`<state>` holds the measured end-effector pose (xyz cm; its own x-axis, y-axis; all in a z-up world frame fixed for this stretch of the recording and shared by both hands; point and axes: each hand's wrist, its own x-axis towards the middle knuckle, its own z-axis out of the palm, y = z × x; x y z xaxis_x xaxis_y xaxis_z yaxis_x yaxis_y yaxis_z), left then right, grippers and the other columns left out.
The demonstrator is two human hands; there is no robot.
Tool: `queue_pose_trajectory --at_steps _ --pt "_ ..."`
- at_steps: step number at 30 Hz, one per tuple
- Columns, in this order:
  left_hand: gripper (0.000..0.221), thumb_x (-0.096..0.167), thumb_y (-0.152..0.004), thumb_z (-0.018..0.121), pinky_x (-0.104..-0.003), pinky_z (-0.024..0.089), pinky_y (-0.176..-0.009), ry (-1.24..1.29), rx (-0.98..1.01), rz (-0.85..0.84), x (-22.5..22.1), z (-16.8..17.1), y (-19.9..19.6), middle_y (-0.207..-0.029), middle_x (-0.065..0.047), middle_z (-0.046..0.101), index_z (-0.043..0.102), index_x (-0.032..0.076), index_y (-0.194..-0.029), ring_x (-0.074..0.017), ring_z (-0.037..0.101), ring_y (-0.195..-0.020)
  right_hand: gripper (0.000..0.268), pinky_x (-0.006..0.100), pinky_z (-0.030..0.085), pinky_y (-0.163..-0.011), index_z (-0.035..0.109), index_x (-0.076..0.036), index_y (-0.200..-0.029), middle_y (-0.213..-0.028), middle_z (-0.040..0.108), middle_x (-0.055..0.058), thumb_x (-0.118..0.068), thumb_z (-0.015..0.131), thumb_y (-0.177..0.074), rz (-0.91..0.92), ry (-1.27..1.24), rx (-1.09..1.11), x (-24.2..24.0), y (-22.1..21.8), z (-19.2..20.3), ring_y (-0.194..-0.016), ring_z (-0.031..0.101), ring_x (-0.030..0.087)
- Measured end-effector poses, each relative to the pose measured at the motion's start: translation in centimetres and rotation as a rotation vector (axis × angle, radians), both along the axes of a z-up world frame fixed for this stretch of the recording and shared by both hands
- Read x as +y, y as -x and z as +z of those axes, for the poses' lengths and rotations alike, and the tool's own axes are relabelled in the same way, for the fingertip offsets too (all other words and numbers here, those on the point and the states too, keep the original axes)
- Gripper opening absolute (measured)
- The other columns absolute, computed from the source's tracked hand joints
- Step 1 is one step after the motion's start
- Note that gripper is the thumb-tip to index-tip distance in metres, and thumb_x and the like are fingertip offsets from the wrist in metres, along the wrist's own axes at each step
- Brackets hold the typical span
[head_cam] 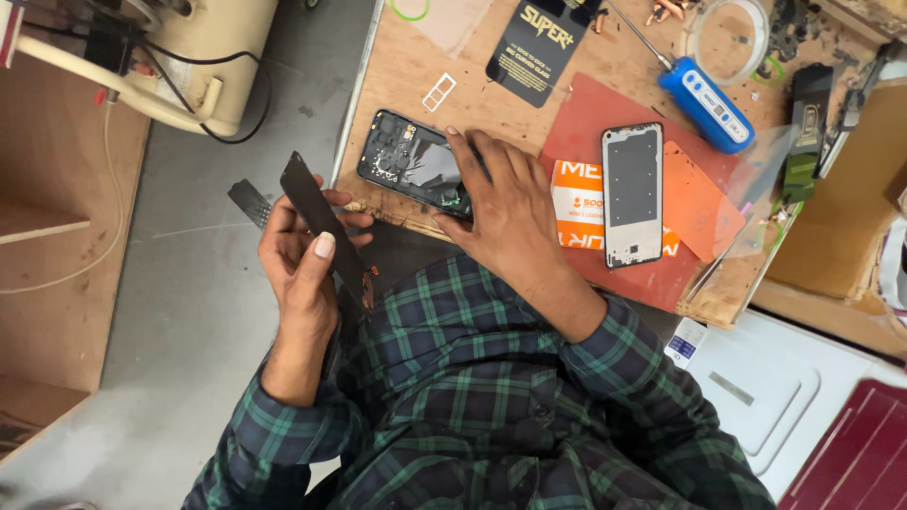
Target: The person removes a protective film from a smartphone screen assembly and places it on the table. They then pick up the phone's internal chassis, remove a small metal bracket, and set it aside. Finally, they align the screen assembly with the chassis and begin to connect the ribbon cables.
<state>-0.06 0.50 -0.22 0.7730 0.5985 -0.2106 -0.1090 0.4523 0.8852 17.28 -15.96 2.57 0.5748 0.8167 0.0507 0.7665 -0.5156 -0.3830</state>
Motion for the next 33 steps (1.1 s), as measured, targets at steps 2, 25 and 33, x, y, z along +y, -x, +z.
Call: queue_pose_trajectory --at_steps 2,25,33 --pt "0.067 0.029 -0.094 0.072 -0.041 0.063 -0.093 0.000 -0.004 -0.006 0.0 0.0 0.0 -0.129 -0.018 0.061 0.045 -0.004 -0.146 -0.0291 0.071 -0.110 0.094 0.049 0.043 -0.103 0.046 -0.008 -0.152 -0.138 0.054 0.016 -0.032 0.091 -0.073 -0.020 0.003 0.022 -0.4 0.0 0.1 -0.125 0.052 0.035" --pt "0.070 0.032 -0.093 0.073 -0.040 0.063 -0.093 -0.028 0.009 -0.016 0.1 0.0 0.0 -0.129 -0.018 0.061 0.045 -0.003 -0.146 -0.0296 0.071 -0.111 0.095 0.048 0.044 -0.103 0.045 -0.013 -0.155 -0.136 0.056 0.011 -0.028 0.090 -0.072 -0.090 -0.076 -0.008 -0.3 0.8 -1.5 -0.125 0.053 0.033" --pt "0.070 0.030 -0.093 0.073 -0.039 0.063 -0.094 -0.054 0.008 -0.025 0.1 -0.4 0.0 -0.130 -0.018 0.061 0.045 -0.004 -0.147 -0.0293 0.071 -0.112 0.095 0.050 0.044 -0.106 0.044 -0.013 -0.155 -0.139 0.054 0.011 -0.028 0.089 -0.073 -0.090 -0.081 0.021 -0.3 1.0 -0.9 -0.128 0.052 0.034"
